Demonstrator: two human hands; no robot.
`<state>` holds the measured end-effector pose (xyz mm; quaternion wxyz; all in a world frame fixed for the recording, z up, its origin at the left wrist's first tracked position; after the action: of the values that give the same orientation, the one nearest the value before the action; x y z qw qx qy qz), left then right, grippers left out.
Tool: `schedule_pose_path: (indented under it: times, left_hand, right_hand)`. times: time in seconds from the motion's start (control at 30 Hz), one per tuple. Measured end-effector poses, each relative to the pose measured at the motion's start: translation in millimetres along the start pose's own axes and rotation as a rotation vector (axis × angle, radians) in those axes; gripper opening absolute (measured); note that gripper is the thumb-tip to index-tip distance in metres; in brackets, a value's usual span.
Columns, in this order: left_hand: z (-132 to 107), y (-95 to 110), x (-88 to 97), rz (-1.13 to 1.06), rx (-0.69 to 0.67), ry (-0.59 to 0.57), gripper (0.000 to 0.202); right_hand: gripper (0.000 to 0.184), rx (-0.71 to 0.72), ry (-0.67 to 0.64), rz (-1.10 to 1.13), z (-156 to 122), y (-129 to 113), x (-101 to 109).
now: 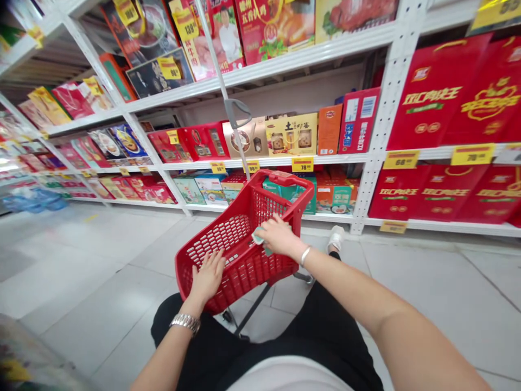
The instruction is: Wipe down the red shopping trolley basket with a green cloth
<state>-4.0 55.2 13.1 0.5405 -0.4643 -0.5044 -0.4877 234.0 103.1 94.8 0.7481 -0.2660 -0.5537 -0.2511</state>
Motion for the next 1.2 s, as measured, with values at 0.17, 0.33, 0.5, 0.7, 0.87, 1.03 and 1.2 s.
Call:
schedule_pose_path:
  times: [0.17, 0.33, 0.5, 0.7, 0.87, 1.03, 1.2]
  left_hand:
    - [8.1, -23.4, 0.9, 0.024, -0.036, 0.000, 0.055]
    - [19.0, -32.3, 5.1, 0.052, -0.054, 0.022, 0.053]
    - [27.0, -40.4, 9.8, 0.074, -0.129, 0.061, 0.050]
    - [36.7, -57.6, 14.4, 0.206, 0.004, 0.141, 0.051]
    - [38.1, -9.1, 18.3, -0.065, -0.015, 0.152, 0.056]
    - [16.3, 50.2, 42.8, -0.258, -0.169, 0.212, 0.057]
    - [-17.3, 62.5, 71.7, -0.301, -0.341, 0.245, 0.059]
  right_hand:
    - [0.036, -0.149, 0.054, -0.147, -9.1, 85.6, 64.1]
    - [0.026, -0.291, -0.013, -0.205, 2.6, 127.7, 91.2]
    - [0.028, -0.326, -0.043, -0.170, 13.3, 114.6, 89.6]
    - [0.034, -0.267, -0.021, -0.091, -0.2, 72.6, 84.2]
    - [0.029, -0.202, 0.073, -0.097, -15.4, 8.8, 77.4]
    - [0.038, 0.011, 0.169, -0.058, -33.6, -64.5, 63.9]
    - [0.041, 0.191, 0.230, 0.139, -52.2, -103.9, 75.1]
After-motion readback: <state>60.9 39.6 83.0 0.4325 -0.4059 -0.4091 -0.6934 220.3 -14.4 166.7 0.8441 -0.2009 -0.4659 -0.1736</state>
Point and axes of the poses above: each hand's wrist, its own z-axis towards the middle knuckle, its own x-axis out of the back of the hand, y = z × x, the point moved 5 cm from there along z, towards the middle knuckle, and after that the axes turned 11 degrees about z, right-handed, at the moved point
